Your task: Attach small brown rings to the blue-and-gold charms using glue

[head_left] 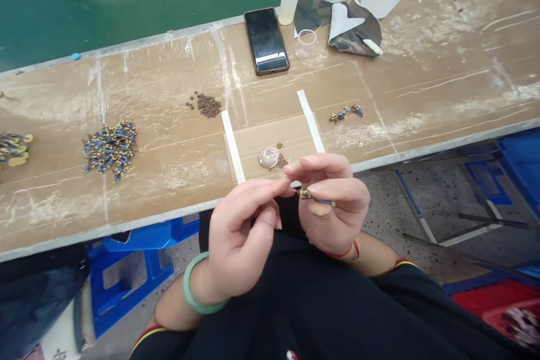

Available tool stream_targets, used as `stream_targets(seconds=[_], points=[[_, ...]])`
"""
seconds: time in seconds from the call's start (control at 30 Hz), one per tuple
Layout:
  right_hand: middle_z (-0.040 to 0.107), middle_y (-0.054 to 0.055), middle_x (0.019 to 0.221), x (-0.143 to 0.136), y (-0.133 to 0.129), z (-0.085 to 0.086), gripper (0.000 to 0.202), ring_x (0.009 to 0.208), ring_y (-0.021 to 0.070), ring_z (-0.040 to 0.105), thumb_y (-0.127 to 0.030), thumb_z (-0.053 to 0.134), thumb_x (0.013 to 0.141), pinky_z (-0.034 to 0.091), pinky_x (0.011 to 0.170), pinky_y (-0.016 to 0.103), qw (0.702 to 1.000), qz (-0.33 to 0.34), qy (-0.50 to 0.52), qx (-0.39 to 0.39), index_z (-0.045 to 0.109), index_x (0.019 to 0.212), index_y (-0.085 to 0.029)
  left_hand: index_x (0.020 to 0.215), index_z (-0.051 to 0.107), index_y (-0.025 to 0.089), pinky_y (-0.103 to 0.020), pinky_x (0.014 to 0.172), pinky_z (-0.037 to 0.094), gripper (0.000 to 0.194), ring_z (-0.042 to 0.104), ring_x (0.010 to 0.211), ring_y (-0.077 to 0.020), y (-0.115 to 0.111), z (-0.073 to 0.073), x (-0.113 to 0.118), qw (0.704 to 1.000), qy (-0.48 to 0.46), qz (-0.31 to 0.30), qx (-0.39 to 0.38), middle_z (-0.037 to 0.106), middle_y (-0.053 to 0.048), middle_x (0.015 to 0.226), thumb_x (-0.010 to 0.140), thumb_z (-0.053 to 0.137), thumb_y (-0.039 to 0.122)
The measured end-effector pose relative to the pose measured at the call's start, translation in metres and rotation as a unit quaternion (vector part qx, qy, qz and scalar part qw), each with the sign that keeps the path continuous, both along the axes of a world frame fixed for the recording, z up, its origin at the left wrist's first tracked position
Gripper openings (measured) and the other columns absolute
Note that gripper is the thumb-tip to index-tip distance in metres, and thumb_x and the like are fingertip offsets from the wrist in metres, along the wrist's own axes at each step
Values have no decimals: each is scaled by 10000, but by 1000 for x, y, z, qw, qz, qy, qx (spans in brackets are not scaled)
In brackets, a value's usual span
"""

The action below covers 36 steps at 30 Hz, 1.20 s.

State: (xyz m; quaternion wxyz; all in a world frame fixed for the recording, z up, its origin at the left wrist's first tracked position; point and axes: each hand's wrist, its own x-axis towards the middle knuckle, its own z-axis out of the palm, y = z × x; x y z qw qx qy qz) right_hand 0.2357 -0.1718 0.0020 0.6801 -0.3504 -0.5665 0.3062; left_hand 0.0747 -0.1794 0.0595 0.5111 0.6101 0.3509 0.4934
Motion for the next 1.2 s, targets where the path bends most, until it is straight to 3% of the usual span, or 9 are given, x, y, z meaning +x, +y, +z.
stream_targets(seconds=[0.13,0.33,0.67,0.77,0.97,1.1,1.2], points=[[728,10,1270,5,4,1,176,1068,217,807,-431,682,1104,758,893,440,998,-29,-6,48,755,1262,-458,1527,752,360,-258,717,667,576,700,737,-102,-2,-3,4,999,-25,-29,3,794,-78,1265,1061,582,66],[705,35,1144,8,7,1,151,1029,239,760,-523,661,1092,733,881,463,994,-79,-55,58,770,1122,-422,1573,711,399,-214,587,611,661,688,706,-106,-2,-3,4,999,-3,-45,22,787,-99,1275,1036,578,38],[661,56,1007,12,13,-7,232,1101,308,714,-615,659,1060,699,947,557,982,-140,-95,79,770,997,-421,1612,666,434,-238,636,622,735,687,754,-122,-3,-9,8,997,-9,-69,15,756,-108,1327,1001,594,31],[659,60,1000,8,14,-4,273,1086,299,717,-624,656,1066,691,953,553,984,-155,-74,45,771,981,-391,1599,678,439,-254,647,611,708,674,774,-126,1,-16,10,994,-43,-95,-28,743,-108,1379,991,612,82],[697,26,1122,-2,15,2,185,1016,187,718,-497,776,1055,675,875,372,987,-110,97,-67,777,982,-327,1613,653,460,-256,617,559,752,644,832,-148,7,-25,7,967,-88,-141,-195,711,-111,1548,929,682,149],[698,25,1108,3,18,-2,276,999,173,721,-560,812,1017,657,902,355,977,-88,147,-125,765,956,-295,1551,716,457,-265,625,559,691,621,794,-141,10,-21,5,970,-80,-112,-199,752,-103,1500,924,717,168],[673,7,1045,7,23,-7,260,915,143,672,-511,839,1004,606,851,314,970,-87,177,-145,750,921,-281,1434,819,374,-268,604,547,517,624,752,-147,15,-16,0,981,-55,-68,-172,830,-122,1316,937,757,241]])
